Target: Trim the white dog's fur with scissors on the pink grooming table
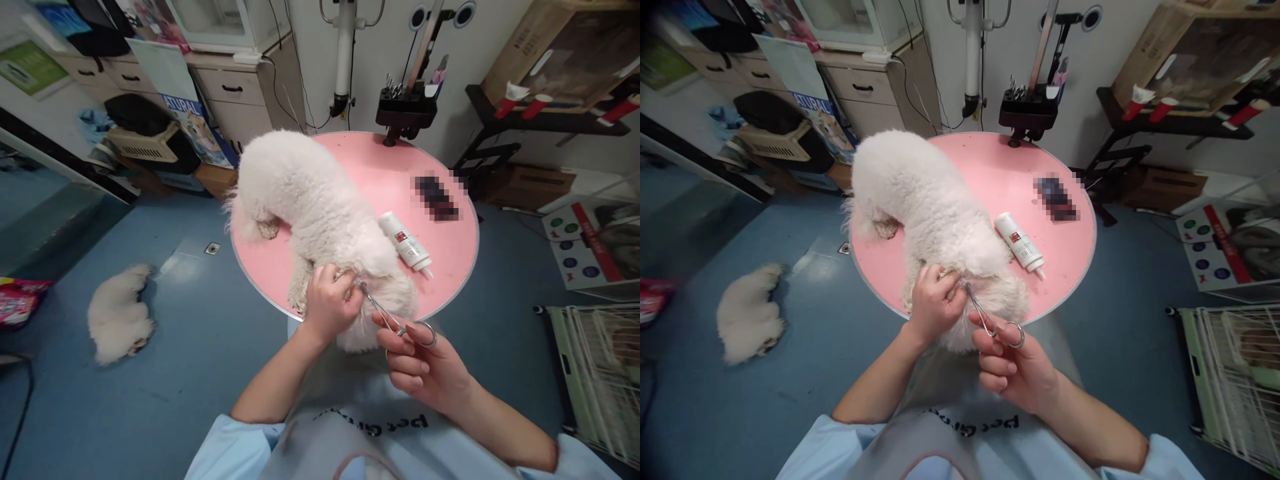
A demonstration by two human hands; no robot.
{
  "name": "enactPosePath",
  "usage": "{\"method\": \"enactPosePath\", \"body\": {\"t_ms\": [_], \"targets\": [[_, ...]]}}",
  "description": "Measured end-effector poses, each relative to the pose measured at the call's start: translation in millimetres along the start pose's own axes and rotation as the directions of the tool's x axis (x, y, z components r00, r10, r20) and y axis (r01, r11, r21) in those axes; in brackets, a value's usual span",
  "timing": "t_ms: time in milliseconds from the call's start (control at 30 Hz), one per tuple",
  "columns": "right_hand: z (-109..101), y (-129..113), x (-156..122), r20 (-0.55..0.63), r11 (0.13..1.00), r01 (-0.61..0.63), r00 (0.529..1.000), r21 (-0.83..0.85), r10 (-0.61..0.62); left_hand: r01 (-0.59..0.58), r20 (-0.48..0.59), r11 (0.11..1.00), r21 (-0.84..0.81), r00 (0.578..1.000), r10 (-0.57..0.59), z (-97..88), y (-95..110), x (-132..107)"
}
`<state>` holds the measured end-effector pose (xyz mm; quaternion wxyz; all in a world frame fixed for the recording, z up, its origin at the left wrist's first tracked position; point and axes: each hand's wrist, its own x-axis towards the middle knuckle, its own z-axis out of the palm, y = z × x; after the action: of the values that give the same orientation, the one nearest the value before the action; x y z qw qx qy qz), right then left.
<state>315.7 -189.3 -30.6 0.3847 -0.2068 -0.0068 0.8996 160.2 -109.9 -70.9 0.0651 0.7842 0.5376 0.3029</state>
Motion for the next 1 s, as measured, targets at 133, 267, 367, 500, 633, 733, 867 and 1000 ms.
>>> {"method": "enactPosePath", "body": {"t_ms": [133, 267, 367, 500, 633, 733, 867, 1000], "targets": [[-4, 3, -12, 0.017, 0.994, 0.05, 0.999, -0.1, -0.048, -0.002, 0.015, 1.0, 0.019, 1.0, 0.001, -0.2, 1, 2], [-5, 1, -16, 0.054, 0.998, 0.015, 0.998, -0.059, -0.012, -0.026, 0.036, 0.999, 0.04, 0.999, 0.024, -0.3, 4, 5], [-2, -2, -10, 0.019, 0.999, -0.022, 1.0, -0.045, 0.023, -0.058, 0.044, 0.997, 0.055, 0.997, 0.056, 0.4, 4, 8], [2, -1, -7, -0.039, 0.989, 0.041, 0.998, -0.139, -0.047, -0.143, 0.071, 0.987, 0.08, 0.988, 0.138, 0.2, 2, 12], [-1, 3, -19, -0.025, 0.972, 0.091, 0.995, -0.218, -0.099, -0.224, 0.09, 0.969, 0.104, 0.972, 0.215, -0.1, -1, 15], [-4, 1, -29, -0.001, 0.974, 0.111, 0.994, -0.197, -0.114, -0.266, 0.116, 0.958, 0.106, 0.96, 0.254, 1.1, -2, 20], [-5, -6, -26, 0.017, 0.99, 0.029, 0.999, -0.135, -0.027, -0.287, 0.19, 0.955, 0.071, 0.944, 0.27, 1.5, -1, 30], [-3, -12, -12, -0.02, 0.975, 0.054, 0.998, -0.214, -0.06, -0.319, 0.218, 0.946, 0.052, 0.928, 0.301, -0.4, 0, 36]]}}
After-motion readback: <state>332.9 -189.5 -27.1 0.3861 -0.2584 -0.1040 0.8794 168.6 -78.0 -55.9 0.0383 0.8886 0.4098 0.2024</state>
